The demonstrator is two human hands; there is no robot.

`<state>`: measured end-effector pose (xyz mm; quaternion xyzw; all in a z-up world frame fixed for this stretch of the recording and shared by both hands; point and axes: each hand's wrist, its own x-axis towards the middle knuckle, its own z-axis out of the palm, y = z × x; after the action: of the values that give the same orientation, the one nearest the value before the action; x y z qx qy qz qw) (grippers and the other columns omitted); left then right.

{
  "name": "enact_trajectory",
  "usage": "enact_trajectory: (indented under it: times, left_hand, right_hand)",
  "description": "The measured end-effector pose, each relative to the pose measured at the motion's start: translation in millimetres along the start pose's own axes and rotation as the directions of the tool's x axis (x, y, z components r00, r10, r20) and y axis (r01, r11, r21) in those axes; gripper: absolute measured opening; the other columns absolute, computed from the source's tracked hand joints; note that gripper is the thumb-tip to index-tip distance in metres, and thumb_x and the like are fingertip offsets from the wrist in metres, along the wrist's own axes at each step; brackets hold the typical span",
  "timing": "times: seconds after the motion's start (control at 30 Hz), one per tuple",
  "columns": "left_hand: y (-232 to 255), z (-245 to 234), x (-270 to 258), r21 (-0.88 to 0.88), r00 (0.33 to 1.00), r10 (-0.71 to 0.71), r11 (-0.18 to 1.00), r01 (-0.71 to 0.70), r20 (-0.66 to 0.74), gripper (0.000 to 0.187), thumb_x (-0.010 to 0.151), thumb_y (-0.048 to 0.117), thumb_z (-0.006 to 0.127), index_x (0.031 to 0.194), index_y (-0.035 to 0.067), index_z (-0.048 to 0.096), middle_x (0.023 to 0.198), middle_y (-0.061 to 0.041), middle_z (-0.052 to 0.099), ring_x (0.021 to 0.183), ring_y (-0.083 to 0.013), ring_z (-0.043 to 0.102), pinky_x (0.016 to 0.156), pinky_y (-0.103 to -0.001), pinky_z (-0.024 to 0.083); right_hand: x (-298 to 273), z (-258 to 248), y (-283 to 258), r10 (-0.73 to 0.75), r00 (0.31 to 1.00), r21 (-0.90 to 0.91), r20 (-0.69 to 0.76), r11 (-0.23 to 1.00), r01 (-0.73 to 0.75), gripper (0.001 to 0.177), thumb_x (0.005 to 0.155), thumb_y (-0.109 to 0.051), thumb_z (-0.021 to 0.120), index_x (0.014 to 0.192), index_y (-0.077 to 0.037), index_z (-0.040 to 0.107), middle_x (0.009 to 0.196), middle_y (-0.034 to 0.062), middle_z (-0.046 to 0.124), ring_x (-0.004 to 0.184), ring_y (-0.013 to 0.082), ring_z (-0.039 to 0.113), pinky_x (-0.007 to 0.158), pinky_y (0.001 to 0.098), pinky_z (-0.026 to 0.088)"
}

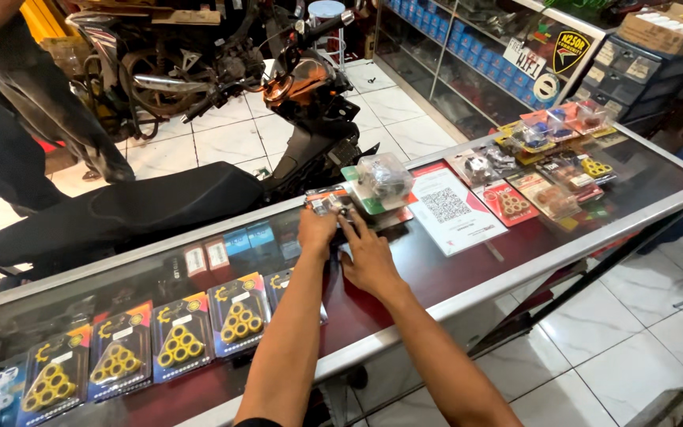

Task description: The person picks up packaged motorcycle parts, including LED bulbs and mechanical components, from a display counter and hangs them one by one onto a grid-wall rack.

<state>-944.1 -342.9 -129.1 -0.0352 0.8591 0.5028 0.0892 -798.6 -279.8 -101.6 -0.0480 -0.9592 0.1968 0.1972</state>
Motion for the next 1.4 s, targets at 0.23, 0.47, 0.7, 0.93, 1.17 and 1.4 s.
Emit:
enact_trajectory:
  times: [0.23, 0.47, 0.7, 0.93, 1.17, 1.4]
  left_hand:
    - [-22.7, -1.7, -2.7, -0.256, 0.999, 0.046, 0.966, -0.041, 0.015, 0.035, 0.080, 0.018, 0.068, 0.104, -0.006, 0.073, 0.100, -0.021, 0.077, 0.093, -0.0257, 0.074, 0.083, -0.040, 0.055]
    - [-26.4, -41.5, -51.4, -0.383, 0.982, 0.183, 0.904, -0.187, -0.049, 0.032, 0.087, 0.007, 0.072, 0.114, -0.002, 0.058, 0.106, -0.017, 0.069, 0.094, -0.0231, 0.067, 0.082, -0.037, 0.054]
    - [-44.6, -82.8, -154.6, -0.444, 0.874, 0.440, 0.838, -0.317, 0.207, 0.025, 0.093, 0.005, 0.066, 0.113, -0.001, 0.052, 0.099, -0.012, 0.064, 0.084, -0.0178, 0.064, 0.068, -0.032, 0.056]
    - [-54.2, -94.1, -223.4, -0.639, 0.735, 0.491, 0.762, -0.103, 0.467, 0.017, 0.098, 0.013, 0.064, 0.106, 0.000, 0.057, 0.096, -0.007, 0.065, 0.083, -0.0107, 0.065, 0.069, -0.029, 0.058]
    - [-52.1, -82.0, -277.0, -0.582, 0.686, 0.456, 0.811, -0.058, 0.567, 0.018, 0.100, 0.019, 0.063, 0.103, 0.001, 0.065, 0.084, -0.003, 0.067, 0.073, -0.0078, 0.057, 0.064, -0.025, 0.049]
    - [-40.3, -53.9, -320.2, -0.564, 0.605, 0.511, 0.817, -0.122, 0.610, 0.016, 0.100, 0.016, 0.062, 0.099, 0.000, 0.062, 0.080, -0.003, 0.067, 0.069, -0.0067, 0.059, 0.061, -0.027, 0.050]
  right_hand:
    - [-7.1, -1.4, -1.2, -0.040, 0.999, 0.038, -0.011, 0.998, 0.040, 0.078, 0.079, -0.012, 0.074, 0.151, -0.012, 0.043, 0.157, 0.0195, 0.039, 0.128, 0.0416, 0.054, 0.090, 0.0548, 0.048]
    - [-32.4, -18.9, -16.2, 0.053, 0.982, 0.364, -0.179, 0.931, 0.016, 0.054, 0.095, -0.011, 0.065, 0.147, -0.011, 0.052, 0.150, 0.0193, 0.051, 0.123, 0.0388, 0.060, 0.096, 0.0424, 0.054]
    - [-83.8, -41.8, -42.8, 0.470, 0.869, 0.852, -0.157, 0.510, -0.122, 0.039, 0.101, -0.013, 0.063, 0.138, 0.000, 0.059, 0.110, 0.0105, 0.070, 0.096, 0.0134, 0.063, 0.082, 0.0279, 0.054]
    - [-154.0, -70.6, -78.2, 0.663, 0.731, 0.925, -0.158, 0.359, -0.127, 0.031, 0.096, -0.008, 0.064, 0.125, 0.004, 0.062, 0.102, 0.0084, 0.075, 0.088, 0.0103, 0.069, 0.078, 0.0253, 0.057]
    - [-220.8, -77.5, -94.0, 0.752, 0.606, 0.911, -0.258, 0.398, -0.107, 0.030, 0.096, -0.008, 0.066, 0.124, 0.003, 0.060, 0.101, 0.0070, 0.075, 0.087, 0.0087, 0.069, 0.076, 0.0241, 0.057]
    - [-267.7, -98.8, -84.3, 0.790, 0.499, 0.882, -0.357, 0.461, -0.100, 0.031, 0.096, -0.012, 0.068, 0.122, 0.004, 0.061, 0.097, 0.0076, 0.075, 0.081, 0.0077, 0.068, 0.071, 0.0232, 0.056]
